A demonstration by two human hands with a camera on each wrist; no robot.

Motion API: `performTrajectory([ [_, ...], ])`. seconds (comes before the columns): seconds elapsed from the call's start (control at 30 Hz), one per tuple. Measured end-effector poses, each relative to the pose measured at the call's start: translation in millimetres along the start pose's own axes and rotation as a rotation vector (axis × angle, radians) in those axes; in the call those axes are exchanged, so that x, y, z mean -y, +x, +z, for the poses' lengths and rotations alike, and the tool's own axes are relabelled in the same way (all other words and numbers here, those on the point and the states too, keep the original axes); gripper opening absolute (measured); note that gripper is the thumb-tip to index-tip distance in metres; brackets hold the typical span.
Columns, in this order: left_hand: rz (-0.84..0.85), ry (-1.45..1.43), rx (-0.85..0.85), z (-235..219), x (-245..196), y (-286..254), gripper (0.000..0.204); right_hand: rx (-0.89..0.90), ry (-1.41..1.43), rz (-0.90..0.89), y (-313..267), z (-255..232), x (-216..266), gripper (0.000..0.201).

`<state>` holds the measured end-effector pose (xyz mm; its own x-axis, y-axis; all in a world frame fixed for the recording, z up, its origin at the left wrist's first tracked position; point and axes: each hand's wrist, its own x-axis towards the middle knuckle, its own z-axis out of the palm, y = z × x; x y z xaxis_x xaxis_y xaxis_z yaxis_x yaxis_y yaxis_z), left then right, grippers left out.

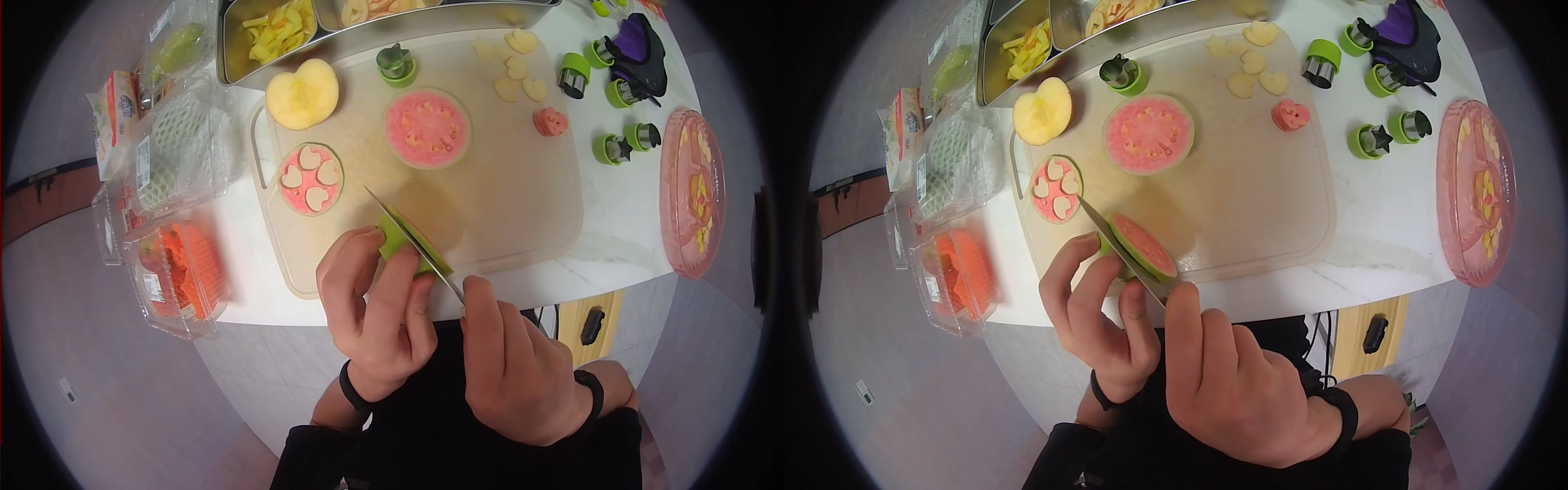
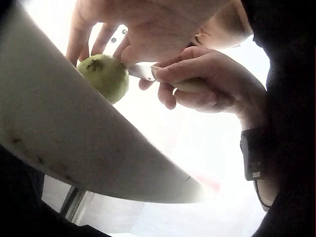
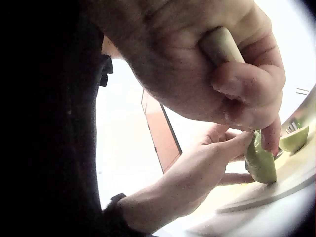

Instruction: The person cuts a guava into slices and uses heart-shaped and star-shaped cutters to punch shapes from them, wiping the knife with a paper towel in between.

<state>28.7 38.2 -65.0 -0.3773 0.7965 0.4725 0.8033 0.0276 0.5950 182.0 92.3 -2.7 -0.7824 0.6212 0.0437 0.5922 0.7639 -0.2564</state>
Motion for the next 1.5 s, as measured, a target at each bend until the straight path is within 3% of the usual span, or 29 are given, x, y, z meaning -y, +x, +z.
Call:
performTrajectory([
  [0.27, -0.059, -0.040, -0.023, 2.9, 0.1, -0.8, 0.021, 0.030, 0.080, 0.045, -9.4, -7.9, 2.1, 0.031],
  [0.4, 0.008, 0.023, -0.033, 3.7, 4.9, -2.6, 0.026, -0.135, 0.028, -0.003, -10.3, 7.7, -3.7, 0.036],
  [0.57, 0.016, 0.013, -0.037, 2.3, 8.1, -4.5, 0.026, 0.051, 0.085, -0.007, -6.6, -6.7, -0.9, 0.031],
  [0.67, 0.012, 0.017, -0.041, 2.0, 7.7, -4.8, 0.026, -0.140, 0.027, -0.048, -4.2, 12.0, -2.9, 0.036],
  [0.97, 0.003, -0.050, -0.051, 1.7, 9.3, -6.9, 0.026, 0.012, 0.038, -0.024, 3.8, -0.5, 0.6, 0.033],
  [1.07, 0.005, -0.050, -0.027, 0.2, 10.0, -8.1, 0.029, -0.110, 0.028, -0.045, 2.0, 12.2, -6.4, 0.040],
  [1.17, -0.017, -0.105, -0.030, 2.6, 7.9, -7.8, 0.031, 0.037, 0.191, 0.033, 1.2, -1.5, -4.4, 0.043],
  [1.27, -0.018, -0.110, -0.021, 4.1, 6.0, -6.2, 0.032, 0.056, 0.187, 0.110, -8.5, 3.8, 0.2, 0.048],
  [1.37, -0.037, -0.103, -0.022, 5.8, 7.0, -7.6, 0.032, -0.071, 0.112, 0.115, -8.7, 12.0, 0.1, 0.030],
  [1.5, -0.040, -0.100, -0.025, 4.5, 14.3, -10.6, 0.037, -0.048, 0.100, 0.147, -11.8, 12.0, 3.2, 0.026],
])
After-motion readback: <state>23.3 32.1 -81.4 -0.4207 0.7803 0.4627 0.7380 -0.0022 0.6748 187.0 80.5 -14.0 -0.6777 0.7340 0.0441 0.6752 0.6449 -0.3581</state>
